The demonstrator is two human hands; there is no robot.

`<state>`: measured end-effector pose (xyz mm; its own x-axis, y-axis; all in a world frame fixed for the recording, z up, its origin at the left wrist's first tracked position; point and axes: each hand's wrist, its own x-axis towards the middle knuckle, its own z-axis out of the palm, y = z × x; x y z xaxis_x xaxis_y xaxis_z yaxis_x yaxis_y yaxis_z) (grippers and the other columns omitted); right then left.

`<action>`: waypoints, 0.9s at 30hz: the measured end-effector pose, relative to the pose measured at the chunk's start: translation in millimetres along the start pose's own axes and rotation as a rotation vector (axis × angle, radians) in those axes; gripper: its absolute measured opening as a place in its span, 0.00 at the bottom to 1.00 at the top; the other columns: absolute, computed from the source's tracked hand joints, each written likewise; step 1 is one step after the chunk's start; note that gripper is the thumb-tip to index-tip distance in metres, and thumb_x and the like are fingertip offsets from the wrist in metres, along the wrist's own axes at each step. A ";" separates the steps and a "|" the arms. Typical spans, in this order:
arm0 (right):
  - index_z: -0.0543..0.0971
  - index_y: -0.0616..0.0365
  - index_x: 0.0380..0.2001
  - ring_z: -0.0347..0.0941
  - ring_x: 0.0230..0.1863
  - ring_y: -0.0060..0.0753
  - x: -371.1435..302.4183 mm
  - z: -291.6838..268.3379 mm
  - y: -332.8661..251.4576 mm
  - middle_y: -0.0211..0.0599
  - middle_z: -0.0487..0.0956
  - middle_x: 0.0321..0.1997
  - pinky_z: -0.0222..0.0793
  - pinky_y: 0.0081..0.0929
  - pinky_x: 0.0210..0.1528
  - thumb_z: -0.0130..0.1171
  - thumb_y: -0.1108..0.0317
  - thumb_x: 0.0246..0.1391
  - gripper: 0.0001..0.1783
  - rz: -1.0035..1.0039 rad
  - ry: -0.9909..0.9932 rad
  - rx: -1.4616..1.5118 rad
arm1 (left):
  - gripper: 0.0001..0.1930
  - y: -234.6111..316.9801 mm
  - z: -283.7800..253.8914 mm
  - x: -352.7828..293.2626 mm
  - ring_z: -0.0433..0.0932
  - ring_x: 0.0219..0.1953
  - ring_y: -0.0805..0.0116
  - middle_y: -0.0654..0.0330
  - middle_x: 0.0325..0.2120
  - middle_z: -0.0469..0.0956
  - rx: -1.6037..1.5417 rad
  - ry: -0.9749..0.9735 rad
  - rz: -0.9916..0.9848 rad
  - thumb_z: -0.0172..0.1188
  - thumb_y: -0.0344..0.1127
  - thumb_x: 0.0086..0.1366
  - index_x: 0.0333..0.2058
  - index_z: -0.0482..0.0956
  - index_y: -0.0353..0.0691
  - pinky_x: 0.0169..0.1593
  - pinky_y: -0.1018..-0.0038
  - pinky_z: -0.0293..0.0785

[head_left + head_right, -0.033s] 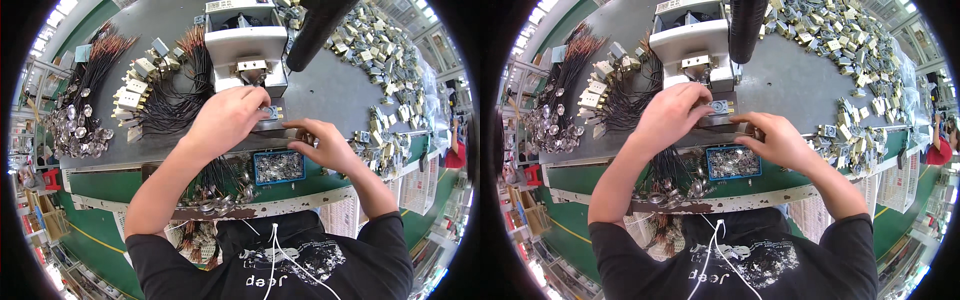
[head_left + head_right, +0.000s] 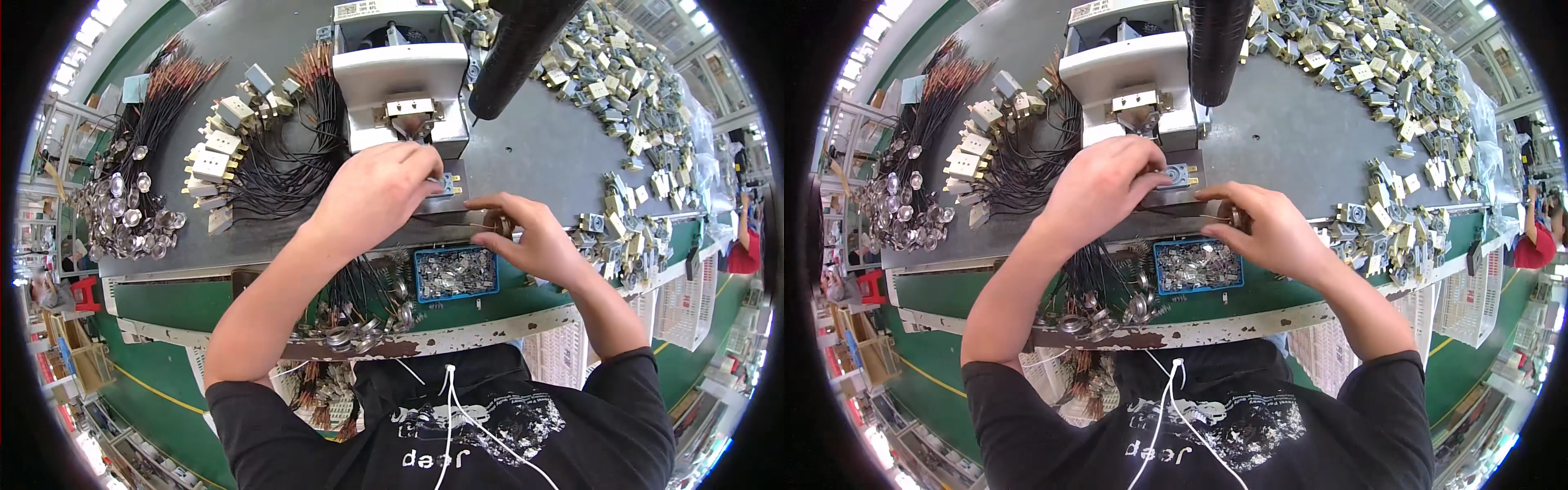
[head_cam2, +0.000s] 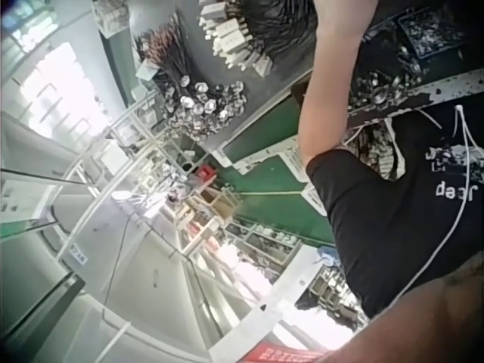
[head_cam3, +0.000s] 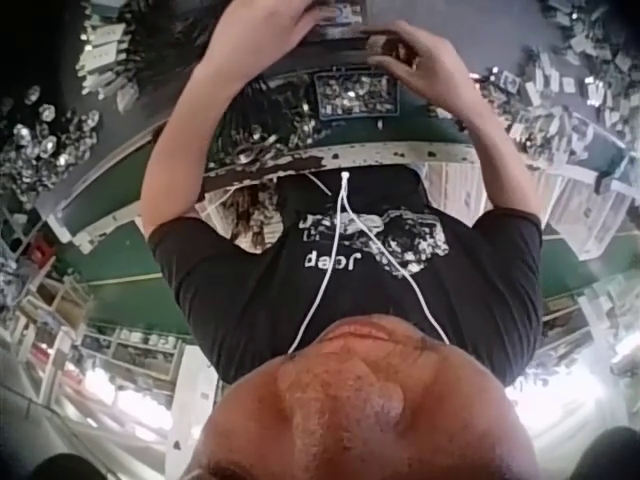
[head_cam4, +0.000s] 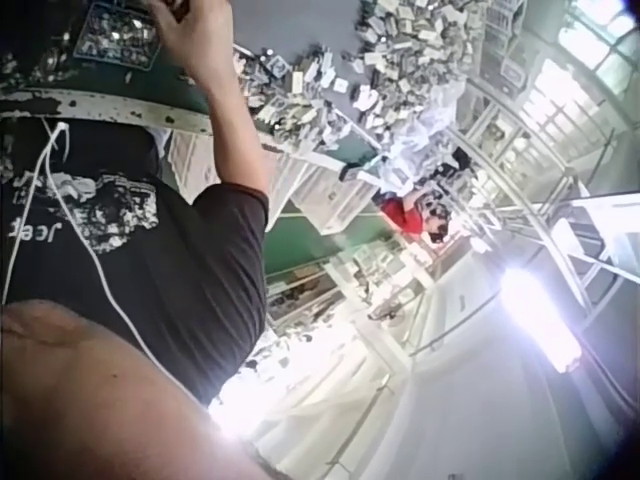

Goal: Assembling electronic components onto a base using a power tool and connecting wiring harnesses.

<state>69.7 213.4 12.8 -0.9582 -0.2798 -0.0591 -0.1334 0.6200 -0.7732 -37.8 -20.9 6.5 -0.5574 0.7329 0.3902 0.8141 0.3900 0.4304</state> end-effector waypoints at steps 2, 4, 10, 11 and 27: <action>0.81 0.58 0.52 0.76 0.35 0.25 -6.1 2.4 0.2 0.34 0.82 0.36 0.73 0.26 0.41 0.71 0.76 0.54 0.21 0.115 0.040 0.161 | 0.07 -1.1 1.5 -0.3 0.82 0.37 0.56 0.59 0.32 0.81 0.047 -0.030 0.028 0.67 0.32 0.60 0.34 0.80 0.38 0.41 0.63 0.78; 0.81 0.60 0.52 0.78 0.38 0.24 -11.7 7.0 9.0 0.34 0.83 0.39 0.74 0.27 0.43 0.72 0.76 0.53 0.22 0.137 0.051 0.242 | 0.06 -0.8 5.4 -2.0 0.82 0.36 0.56 0.58 0.32 0.81 0.001 -0.006 0.046 0.67 0.31 0.60 0.34 0.80 0.38 0.40 0.63 0.78; 0.79 0.61 0.54 0.79 0.42 0.25 -13.7 5.9 9.5 0.36 0.83 0.42 0.75 0.26 0.46 0.71 0.77 0.55 0.22 0.022 0.056 0.177 | 0.05 0.2 12.8 -1.0 0.82 0.36 0.56 0.59 0.32 0.81 0.006 -0.029 -0.029 0.67 0.30 0.60 0.34 0.80 0.38 0.41 0.64 0.79; 0.79 0.62 0.55 0.79 0.43 0.25 -14.7 6.1 10.1 0.36 0.83 0.43 0.76 0.25 0.47 0.70 0.77 0.56 0.23 0.031 0.050 0.215 | 0.05 1.1 12.5 -0.8 0.82 0.36 0.56 0.59 0.32 0.81 0.008 -0.029 -0.029 0.67 0.30 0.60 0.34 0.80 0.38 0.41 0.64 0.79; 0.76 0.63 0.52 0.81 0.45 0.22 5.3 -9.8 -5.6 0.33 0.84 0.41 0.75 0.24 0.47 0.60 0.71 0.66 0.14 0.070 -0.091 0.210 | 0.15 14.3 -34.4 -17.7 0.80 0.35 0.56 0.59 0.31 0.79 -0.063 -0.291 0.093 0.65 0.29 0.59 0.46 0.83 0.44 0.40 0.61 0.77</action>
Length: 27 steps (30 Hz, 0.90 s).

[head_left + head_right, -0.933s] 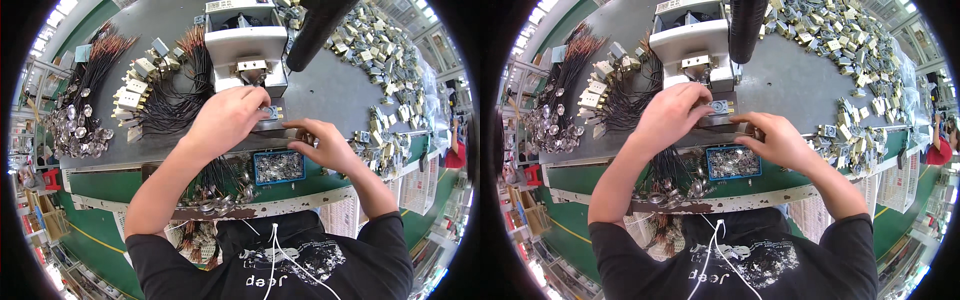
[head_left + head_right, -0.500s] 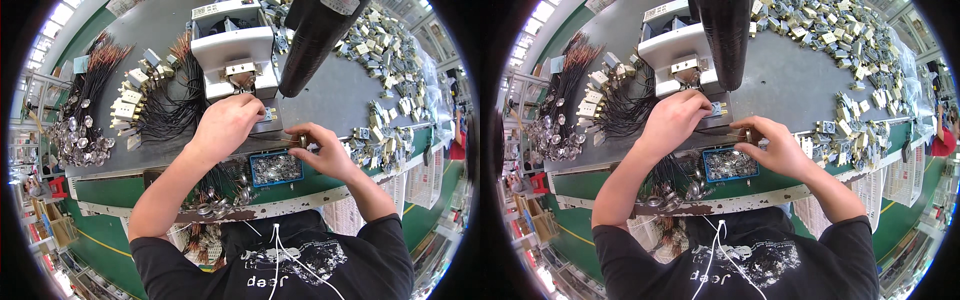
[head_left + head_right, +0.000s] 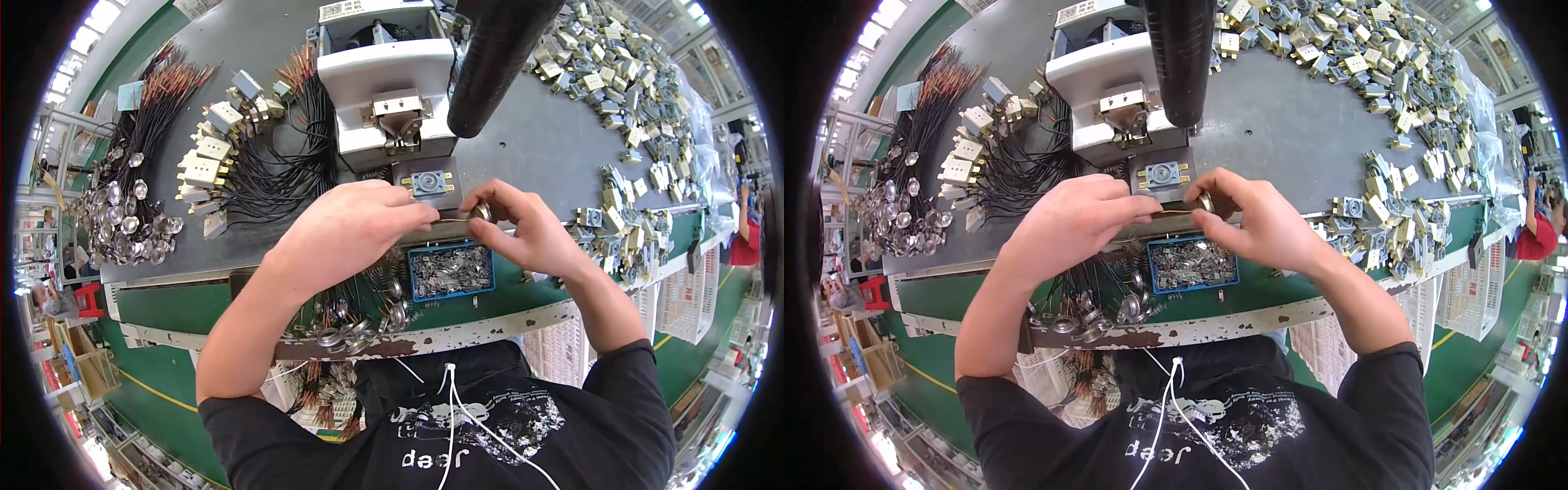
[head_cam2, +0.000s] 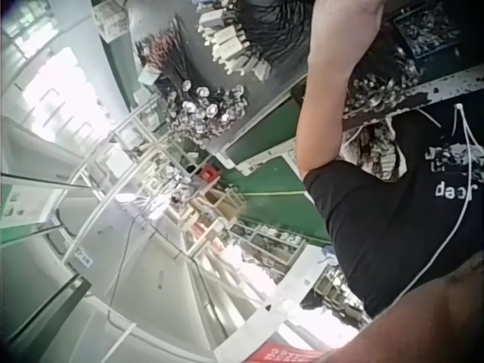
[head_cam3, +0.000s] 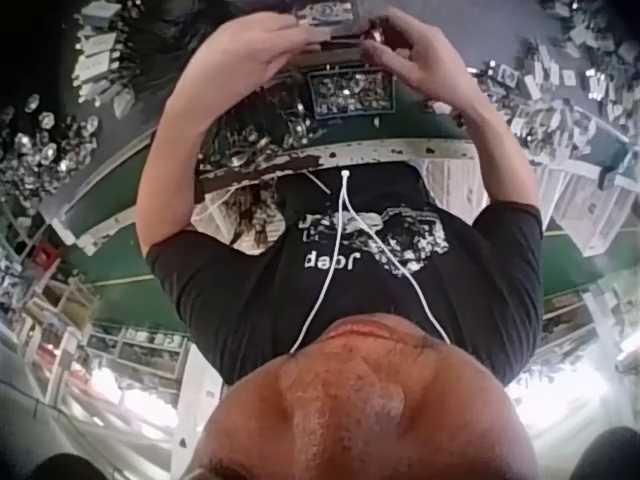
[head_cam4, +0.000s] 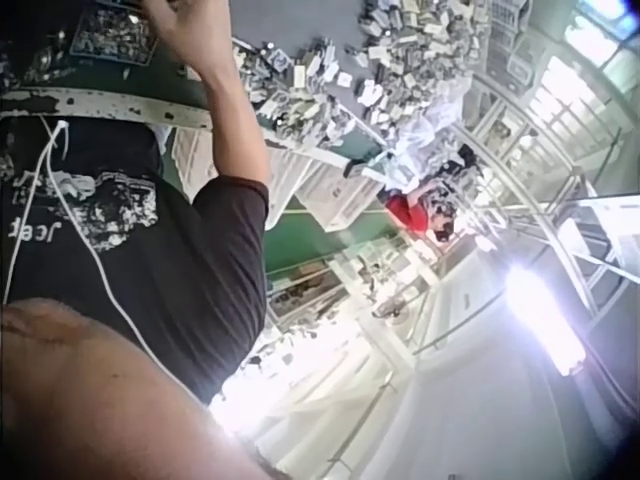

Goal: Assembling electronic components onto a base using a power tool and connecting wiring harnesses.

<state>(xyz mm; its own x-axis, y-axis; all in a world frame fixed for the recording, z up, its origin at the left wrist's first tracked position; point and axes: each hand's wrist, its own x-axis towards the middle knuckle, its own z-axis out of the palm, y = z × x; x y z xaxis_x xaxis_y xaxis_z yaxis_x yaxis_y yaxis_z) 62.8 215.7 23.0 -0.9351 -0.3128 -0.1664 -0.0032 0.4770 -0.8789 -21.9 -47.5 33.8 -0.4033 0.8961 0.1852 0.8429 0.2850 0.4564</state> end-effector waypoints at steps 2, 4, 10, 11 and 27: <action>0.76 0.63 0.54 0.80 0.47 0.23 6.1 3.1 2.1 0.34 0.84 0.43 0.75 0.24 0.48 0.59 0.70 0.67 0.14 0.066 -0.039 0.116 | 0.14 2.1 -5.6 -2.4 0.80 0.35 0.56 0.59 0.31 0.80 -0.018 0.008 -0.022 0.65 0.29 0.59 0.45 0.83 0.43 0.39 0.62 0.77; 0.75 0.64 0.58 0.79 0.50 0.23 10.0 11.8 8.0 0.36 0.83 0.48 0.74 0.24 0.53 0.56 0.70 0.71 0.16 0.108 -0.025 0.590 | 0.13 3.1 -10.3 -5.3 0.80 0.35 0.56 0.59 0.31 0.80 -0.039 0.011 -0.043 0.64 0.28 0.59 0.44 0.83 0.43 0.39 0.62 0.77; 0.72 0.68 0.61 0.79 0.52 0.27 15.9 25.9 -2.8 0.44 0.82 0.55 0.74 0.29 0.60 0.51 0.70 0.74 0.18 -0.094 0.333 0.108 | 0.11 9.4 -12.4 -5.6 0.81 0.34 0.55 0.56 0.31 0.81 -0.037 0.052 -0.135 0.64 0.29 0.63 0.44 0.84 0.40 0.40 0.62 0.78; 0.72 0.68 0.61 0.79 0.52 0.27 17.6 31.9 -3.7 0.44 0.82 0.55 0.74 0.29 0.60 0.51 0.70 0.74 0.18 -0.095 0.331 0.108 | 0.10 9.0 -0.5 -5.1 0.82 0.35 0.54 0.55 0.32 0.82 -0.137 0.109 -0.162 0.64 0.29 0.63 0.44 0.84 0.40 0.40 0.62 0.78; 0.78 0.66 0.57 0.76 0.43 0.17 29.2 10.1 -25.5 0.31 0.82 0.45 0.75 0.23 0.50 0.56 0.74 0.69 0.16 0.105 -0.138 0.279 | 0.08 -0.9 6.4 -10.6 0.76 0.31 0.61 0.62 0.26 0.73 0.293 0.158 0.041 0.65 0.30 0.56 0.36 0.80 0.40 0.38 0.66 0.75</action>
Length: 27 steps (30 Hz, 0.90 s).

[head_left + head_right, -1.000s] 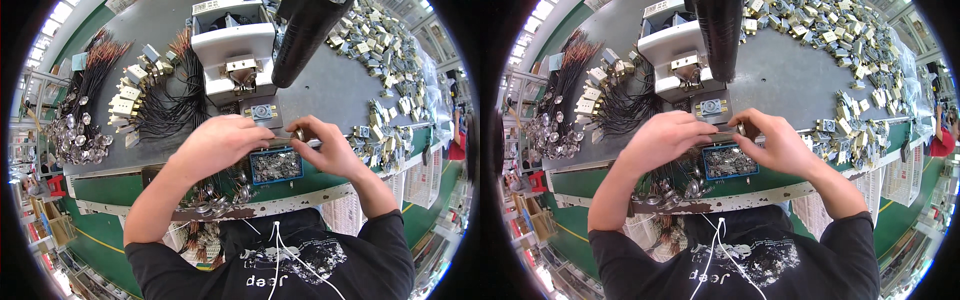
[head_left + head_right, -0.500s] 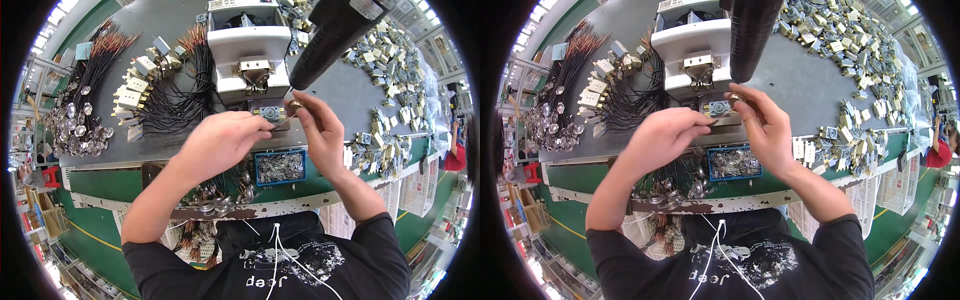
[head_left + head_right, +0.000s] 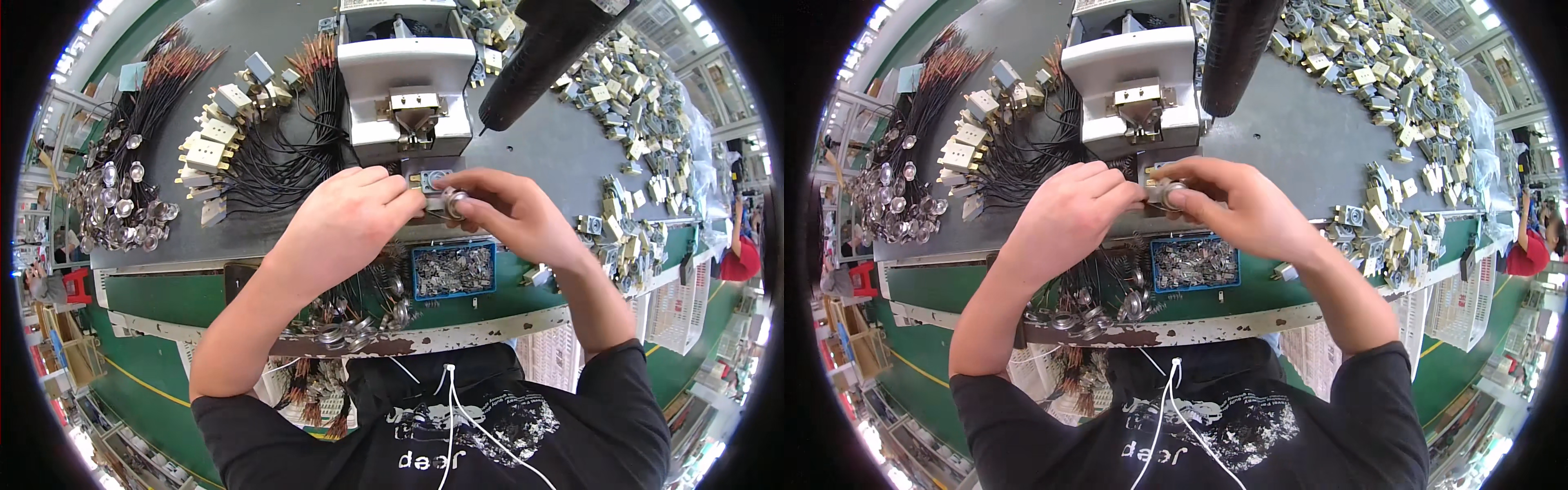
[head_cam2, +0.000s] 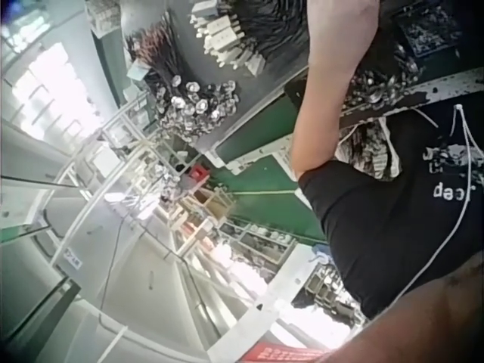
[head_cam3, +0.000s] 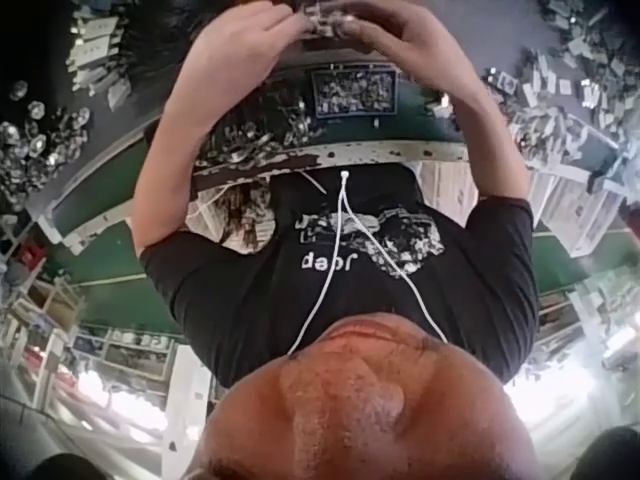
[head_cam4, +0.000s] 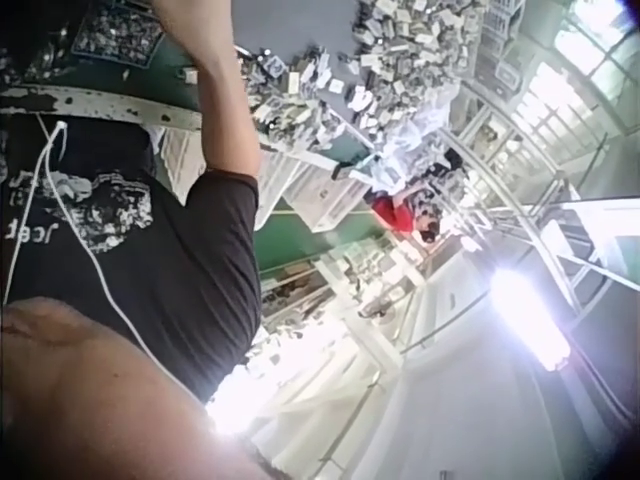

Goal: Assembling electronic components onto a base using a power tool and connecting wiring harnesses.

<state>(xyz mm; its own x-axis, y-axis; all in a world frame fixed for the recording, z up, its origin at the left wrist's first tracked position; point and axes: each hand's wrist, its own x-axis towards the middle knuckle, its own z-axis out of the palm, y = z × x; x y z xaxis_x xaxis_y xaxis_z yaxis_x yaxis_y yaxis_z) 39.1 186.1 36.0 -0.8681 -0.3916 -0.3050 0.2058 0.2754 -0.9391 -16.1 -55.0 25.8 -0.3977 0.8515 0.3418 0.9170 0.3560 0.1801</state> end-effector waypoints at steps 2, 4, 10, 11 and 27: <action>0.77 0.65 0.60 0.76 0.44 0.18 -11.0 10.7 11.0 0.31 0.83 0.47 0.75 0.23 0.51 0.60 0.77 0.66 0.20 -0.178 0.206 0.154 | 0.07 5.8 2.1 2.9 0.76 0.30 0.62 0.62 0.25 0.72 -0.144 0.098 -0.079 0.68 0.33 0.57 0.32 0.79 0.41 0.37 0.66 0.74; 0.77 0.64 0.61 0.77 0.44 0.19 -14.9 20.0 19.9 0.33 0.84 0.49 0.75 0.23 0.50 0.63 0.78 0.63 0.23 -0.231 0.287 -0.003 | 0.08 7.1 4.9 2.7 0.76 0.30 0.62 0.62 0.25 0.72 -0.107 0.083 -0.098 0.69 0.35 0.57 0.31 0.78 0.42 0.37 0.67 0.74; 0.81 0.59 0.57 0.78 0.40 0.24 -0.1 2.6 10.3 0.39 0.85 0.39 0.74 0.27 0.48 0.64 0.74 0.60 0.20 -0.124 0.059 -0.253 | 0.13 4.1 12.1 2.7 0.76 0.31 0.64 0.63 0.25 0.72 0.031 0.051 -0.026 0.71 0.41 0.57 0.29 0.76 0.42 0.36 0.68 0.73; 0.81 0.60 0.56 0.80 0.41 0.27 2.5 -2.5 5.7 0.42 0.85 0.40 0.75 0.29 0.48 0.64 0.73 0.59 0.20 -0.110 0.015 -0.280 | 0.13 3.4 13.7 3.3 0.76 0.31 0.64 0.63 0.25 0.72 0.052 0.046 0.005 0.71 0.42 0.57 0.29 0.76 0.42 0.36 0.68 0.72; 0.72 0.63 0.61 0.76 0.40 0.22 -20.5 -19.2 -17.9 0.43 0.82 0.51 0.73 0.20 0.42 0.55 0.77 0.69 0.19 -0.675 0.590 -0.247 | 0.18 -10.6 13.3 23.8 0.83 0.38 0.53 0.55 0.34 0.84 -0.302 -0.129 -0.271 0.66 0.39 0.64 0.53 0.81 0.47 0.42 0.63 0.78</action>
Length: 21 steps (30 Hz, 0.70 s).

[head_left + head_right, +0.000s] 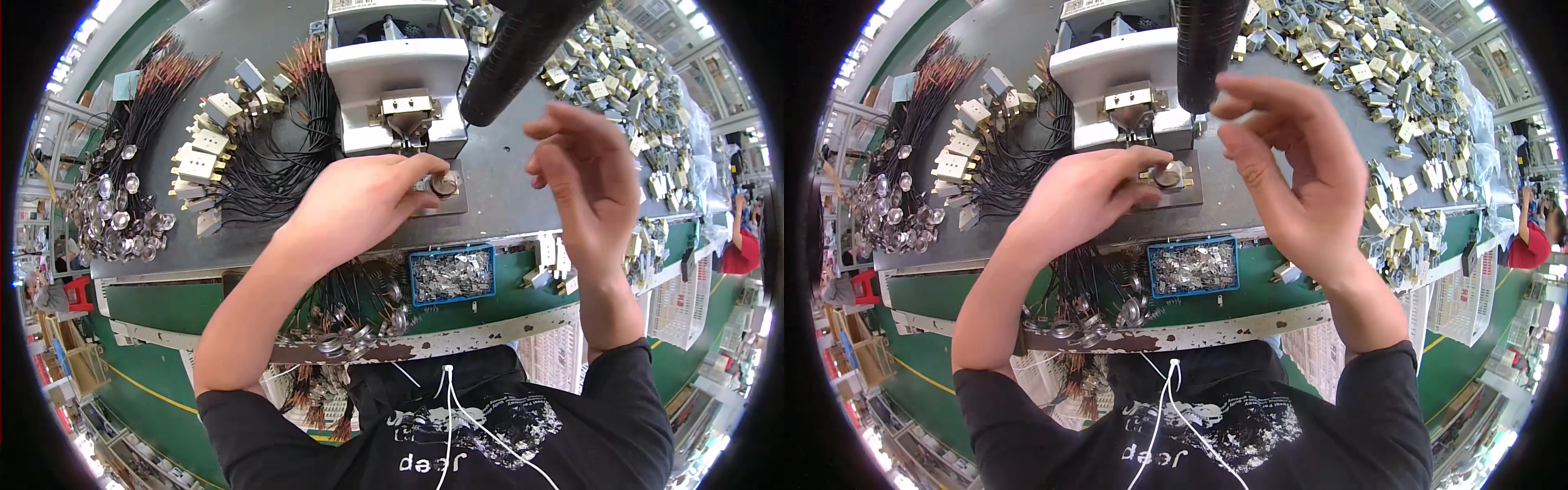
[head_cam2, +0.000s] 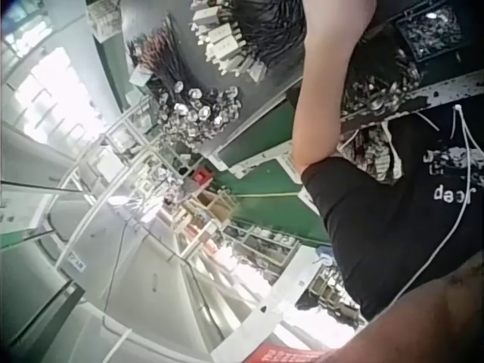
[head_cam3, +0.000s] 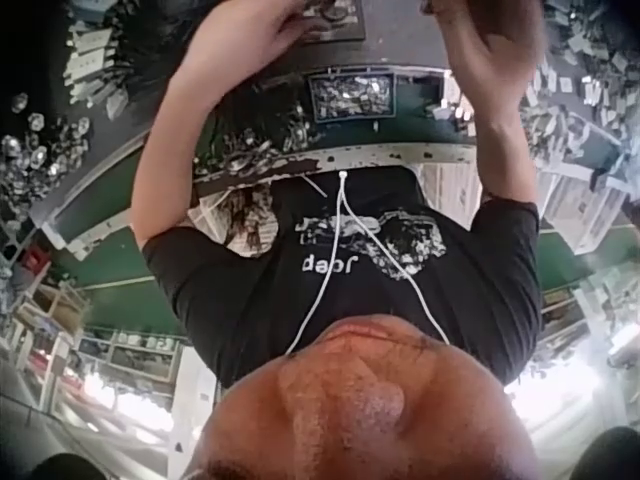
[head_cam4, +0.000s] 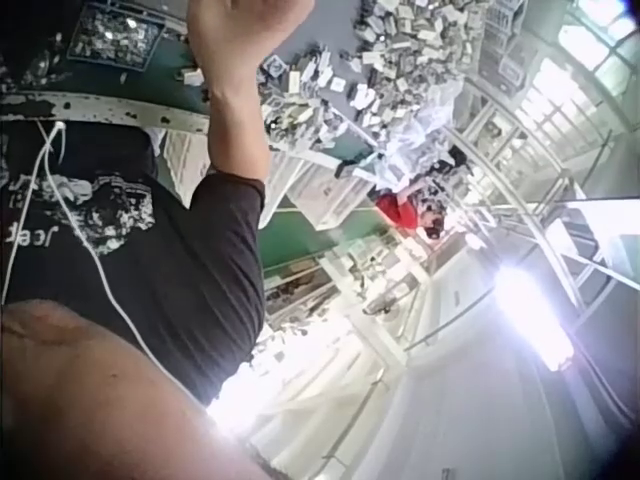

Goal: Assembling electronic components onto a base using a power tool and connecting wiring harnesses.

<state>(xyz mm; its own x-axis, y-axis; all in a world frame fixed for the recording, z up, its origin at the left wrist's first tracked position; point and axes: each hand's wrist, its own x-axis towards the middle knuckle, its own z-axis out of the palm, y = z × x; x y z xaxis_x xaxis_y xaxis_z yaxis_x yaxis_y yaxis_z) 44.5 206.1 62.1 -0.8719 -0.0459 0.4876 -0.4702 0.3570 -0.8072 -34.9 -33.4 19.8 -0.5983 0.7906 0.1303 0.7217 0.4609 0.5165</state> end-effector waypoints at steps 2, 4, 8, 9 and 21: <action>0.69 0.64 0.63 0.77 0.41 0.28 18.1 -5.9 0.1 0.49 0.81 0.52 0.74 0.24 0.42 0.54 0.77 0.69 0.21 -0.291 0.105 0.070 | 0.15 -3.7 9.5 6.8 0.83 0.39 0.50 0.52 0.36 0.85 0.035 -0.105 -0.148 0.64 0.40 0.67 0.52 0.81 0.49 0.43 0.60 0.79; 0.66 0.66 0.65 0.80 0.43 0.34 41.7 -18.8 4.2 0.55 0.80 0.54 0.76 0.29 0.43 0.54 0.76 0.69 0.24 -0.485 0.299 0.112 | 0.16 -5.5 9.0 9.4 0.83 0.39 0.51 0.53 0.36 0.85 0.007 -0.113 -0.154 0.64 0.40 0.67 0.53 0.81 0.50 0.43 0.60 0.79; 0.70 0.68 0.61 0.82 0.39 0.36 73.3 3.9 6.6 0.58 0.81 0.49 0.78 0.33 0.40 0.58 0.75 0.67 0.22 -0.417 0.620 0.367 | 0.17 -7.3 10.0 10.3 0.83 0.40 0.50 0.54 0.37 0.85 -0.001 -0.124 -0.158 0.64 0.41 0.67 0.55 0.79 0.52 0.43 0.58 0.78; 0.70 0.68 0.61 0.82 0.39 0.36 78.4 11.9 0.8 0.58 0.81 0.49 0.78 0.33 0.40 0.58 0.75 0.67 0.22 -0.415 0.623 0.372 | 0.17 -8.3 9.0 8.7 0.83 0.40 0.50 0.54 0.37 0.85 0.002 -0.128 -0.162 0.64 0.41 0.67 0.55 0.79 0.52 0.43 0.58 0.78; 0.76 0.65 0.47 0.78 0.29 0.23 84.6 31.4 -54.4 0.32 0.80 0.29 0.73 0.21 0.29 0.64 0.74 0.60 0.13 -0.040 0.290 0.255 | 0.17 -10.1 16.0 6.5 0.83 0.43 0.52 0.55 0.40 0.85 0.063 -0.087 -0.108 0.61 0.41 0.69 0.55 0.79 0.51 0.47 0.60 0.79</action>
<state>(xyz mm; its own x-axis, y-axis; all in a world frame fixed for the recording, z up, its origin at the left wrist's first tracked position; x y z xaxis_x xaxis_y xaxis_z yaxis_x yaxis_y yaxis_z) -7.9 153.4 136.8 -0.7946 0.2236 0.5644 -0.5535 0.1152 -0.8248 -40.5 -26.4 1.9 -0.6431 0.7658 0.0014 0.6767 0.5674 0.4692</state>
